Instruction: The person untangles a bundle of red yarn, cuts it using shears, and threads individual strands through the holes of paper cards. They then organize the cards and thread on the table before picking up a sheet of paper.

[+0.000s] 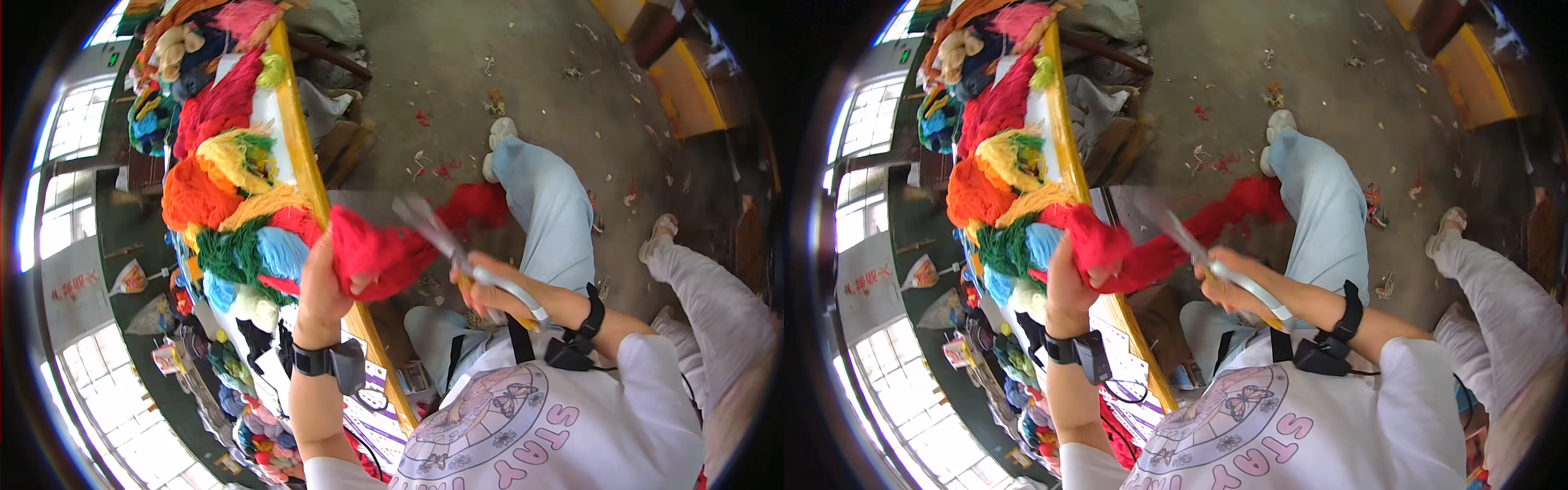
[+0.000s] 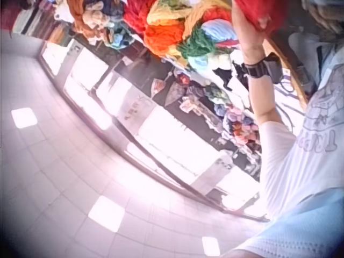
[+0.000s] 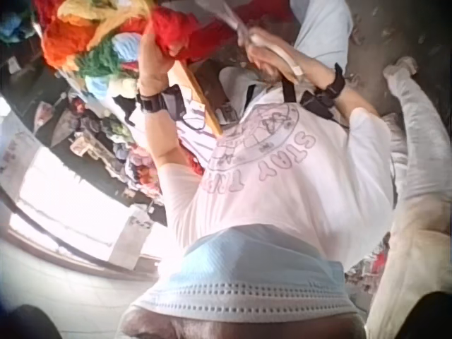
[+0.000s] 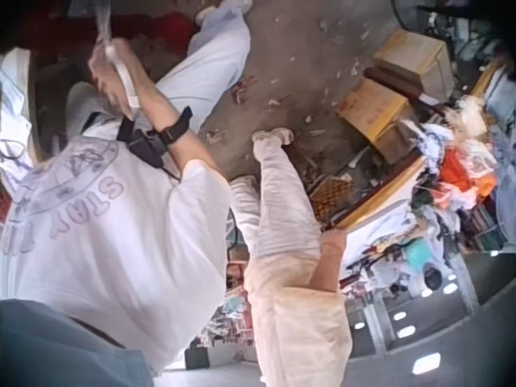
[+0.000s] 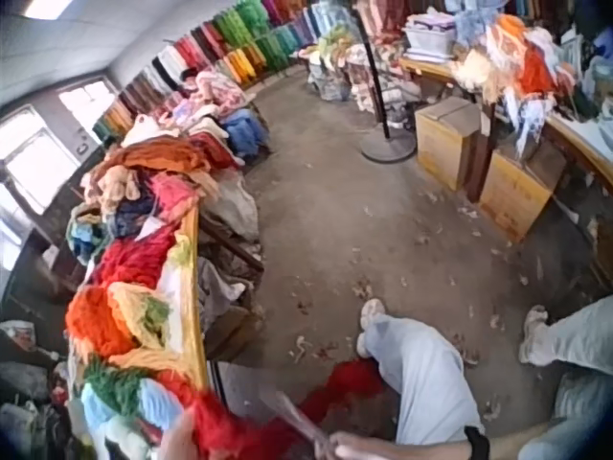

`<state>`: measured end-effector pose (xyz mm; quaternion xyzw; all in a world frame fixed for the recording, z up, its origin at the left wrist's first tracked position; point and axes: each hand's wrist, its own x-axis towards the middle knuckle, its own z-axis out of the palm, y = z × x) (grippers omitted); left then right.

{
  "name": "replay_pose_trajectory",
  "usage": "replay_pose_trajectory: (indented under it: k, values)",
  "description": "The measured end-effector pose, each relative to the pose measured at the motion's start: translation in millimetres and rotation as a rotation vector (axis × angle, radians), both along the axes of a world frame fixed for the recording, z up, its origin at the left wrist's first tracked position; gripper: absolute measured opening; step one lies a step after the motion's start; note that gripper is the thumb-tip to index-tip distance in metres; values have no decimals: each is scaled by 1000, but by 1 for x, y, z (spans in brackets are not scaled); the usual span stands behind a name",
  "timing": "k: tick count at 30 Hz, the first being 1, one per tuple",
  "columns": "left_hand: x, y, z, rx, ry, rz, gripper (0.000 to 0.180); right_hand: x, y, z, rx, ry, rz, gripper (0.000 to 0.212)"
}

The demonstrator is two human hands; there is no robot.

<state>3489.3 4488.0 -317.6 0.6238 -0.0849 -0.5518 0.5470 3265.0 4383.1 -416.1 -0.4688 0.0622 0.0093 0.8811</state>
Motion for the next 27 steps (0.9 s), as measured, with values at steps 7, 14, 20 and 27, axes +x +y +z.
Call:
replay_pose_trajectory:
  k: [7,14,20,27]
  values:
    - [-2,7,40,-254,-54,173,32,15,-27,55,72,-206,71,52]
    - [-29,-1,90,-565,290,159,32,57,2,81,-618,-478,-576,65]
    - [-9,18,101,-963,74,92,47,79,9,150,-172,-363,-258,41]
    - [-100,48,15,-893,362,-211,65,113,-34,159,444,-148,-184,15]
